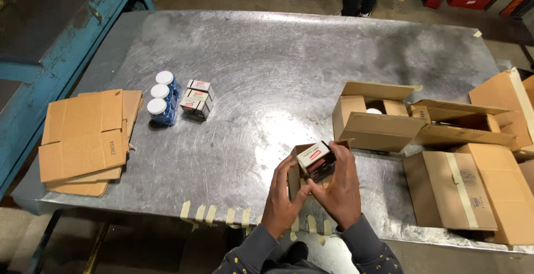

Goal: The person packs various items including white bottles and small boxes into cardboard boxes on a metal table, securing them with tape.

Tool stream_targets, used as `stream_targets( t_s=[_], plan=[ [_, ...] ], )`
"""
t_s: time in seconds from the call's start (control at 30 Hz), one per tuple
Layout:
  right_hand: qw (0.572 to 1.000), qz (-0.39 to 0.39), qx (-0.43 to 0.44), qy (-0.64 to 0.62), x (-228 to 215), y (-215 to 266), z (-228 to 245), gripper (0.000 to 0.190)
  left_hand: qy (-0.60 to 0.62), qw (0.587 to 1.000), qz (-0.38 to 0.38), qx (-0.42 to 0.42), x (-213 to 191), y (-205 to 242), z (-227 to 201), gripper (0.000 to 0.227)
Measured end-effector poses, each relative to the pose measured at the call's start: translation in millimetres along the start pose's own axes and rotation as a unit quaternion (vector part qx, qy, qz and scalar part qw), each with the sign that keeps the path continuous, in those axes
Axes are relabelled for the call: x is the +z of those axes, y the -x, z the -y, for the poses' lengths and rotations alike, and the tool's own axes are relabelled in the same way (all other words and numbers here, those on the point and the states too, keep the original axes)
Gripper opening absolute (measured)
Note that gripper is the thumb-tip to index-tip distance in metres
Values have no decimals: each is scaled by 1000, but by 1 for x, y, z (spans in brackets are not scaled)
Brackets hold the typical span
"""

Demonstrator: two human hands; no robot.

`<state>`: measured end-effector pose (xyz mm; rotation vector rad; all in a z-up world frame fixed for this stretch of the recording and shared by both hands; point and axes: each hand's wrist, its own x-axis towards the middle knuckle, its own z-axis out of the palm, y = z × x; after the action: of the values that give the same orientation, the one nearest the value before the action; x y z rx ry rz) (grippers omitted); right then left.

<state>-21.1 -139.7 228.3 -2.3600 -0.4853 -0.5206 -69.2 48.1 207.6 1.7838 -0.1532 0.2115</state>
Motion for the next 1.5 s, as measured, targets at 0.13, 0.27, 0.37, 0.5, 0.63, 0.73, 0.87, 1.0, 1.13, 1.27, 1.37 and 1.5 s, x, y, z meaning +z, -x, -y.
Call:
stream_targets(
  t_s=[0.13, 0.27, 0.37, 0.5, 0.63, 0.73, 0.87, 1.0, 1.13, 1.27, 1.37, 1.5],
  plan=[
    [996, -14, -77, -32, 28, 10, 40, 91, 43, 999, -15, -12, -44, -3, -2, 63],
    [992, 66, -76, -79, 56, 23, 70, 116, -39, 997, -23, -66, -106, -9, 31, 58],
    [989, 113, -33, -94, 72, 37, 87, 107, -54, 995, -19, -84, -156, -16, 64, 61],
    [977, 134, 43, -157, 97, 55, 90, 83, -112, 988, -12, -101, -219, -41, 118, 49],
    [963, 171, 151, -146, 104, 64, 91, 84, -171, 981, -9, -94, -264, -80, 211, 54],
    [953, 161, 209, -149, 112, 73, 87, 83, -198, 980, -18, -27, -290, -113, 281, 63],
    [930, 136, 305, -156, 125, 88, 83, 90, -260, 953, -32, -153, -314, -155, 354, 66],
    [917, 97, 361, -141, 129, 93, 89, 95, -317, 940, -54, -116, -323, -181, 393, 67],
    [941, 59, 313, -113, 134, 112, 88, 92, -322, 938, -59, -115, -325, -193, 393, 61],
    [928, 14, 361, -95, 125, 107, 99, 82, -351, 926, -115, -81, -318, -207, 405, 66],
    [927, 6, 363, -90, 117, 106, 98, 80, -351, 922, -137, -91, -311, -204, 386, 70],
    [941, -47, 334, -24, 109, 117, 73, 68, -380, 905, -189, -7, -286, -174, 308, 77]
  ],
)
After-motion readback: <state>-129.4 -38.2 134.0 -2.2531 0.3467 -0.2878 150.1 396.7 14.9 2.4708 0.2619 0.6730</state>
